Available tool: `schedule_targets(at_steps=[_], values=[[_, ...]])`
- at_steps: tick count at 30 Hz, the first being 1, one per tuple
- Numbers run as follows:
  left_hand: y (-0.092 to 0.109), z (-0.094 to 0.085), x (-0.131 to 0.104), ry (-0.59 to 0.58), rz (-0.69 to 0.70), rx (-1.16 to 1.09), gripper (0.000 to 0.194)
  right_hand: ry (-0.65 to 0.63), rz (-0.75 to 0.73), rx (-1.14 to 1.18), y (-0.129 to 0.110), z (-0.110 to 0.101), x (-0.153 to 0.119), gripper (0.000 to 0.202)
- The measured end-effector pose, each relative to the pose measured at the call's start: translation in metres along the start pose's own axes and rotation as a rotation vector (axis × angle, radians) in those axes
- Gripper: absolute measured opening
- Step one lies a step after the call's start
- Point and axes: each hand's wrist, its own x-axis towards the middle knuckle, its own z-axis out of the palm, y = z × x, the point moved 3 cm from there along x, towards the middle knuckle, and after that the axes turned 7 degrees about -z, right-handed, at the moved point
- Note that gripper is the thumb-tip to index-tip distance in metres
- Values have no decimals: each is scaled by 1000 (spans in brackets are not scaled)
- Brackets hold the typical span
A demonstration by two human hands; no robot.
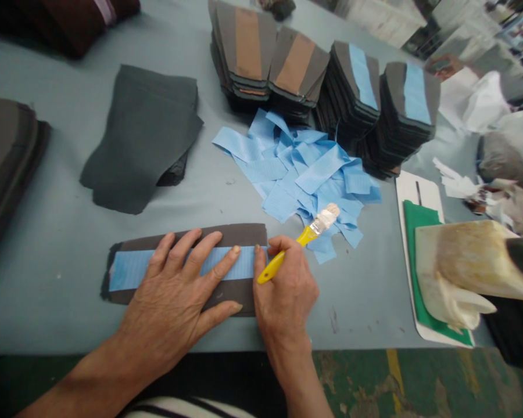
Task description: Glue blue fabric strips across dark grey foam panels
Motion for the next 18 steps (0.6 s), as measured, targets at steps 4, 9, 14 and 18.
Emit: schedule_targets(at_steps=[4, 9, 14, 18], values=[[1, 0, 1, -2, 24, -12, 68, 13, 8, -38, 7, -1, 3, 14], [1, -1, -1, -16, 4, -28, 67, 81, 18, -19, 2, -18, 7, 20], [1, 0, -5, -12, 3, -16, 70, 10, -166, 131, -25, -26, -11, 21], [1, 2, -6, 36, 10, 12, 67, -76, -241, 244, -32, -15, -29, 24]])
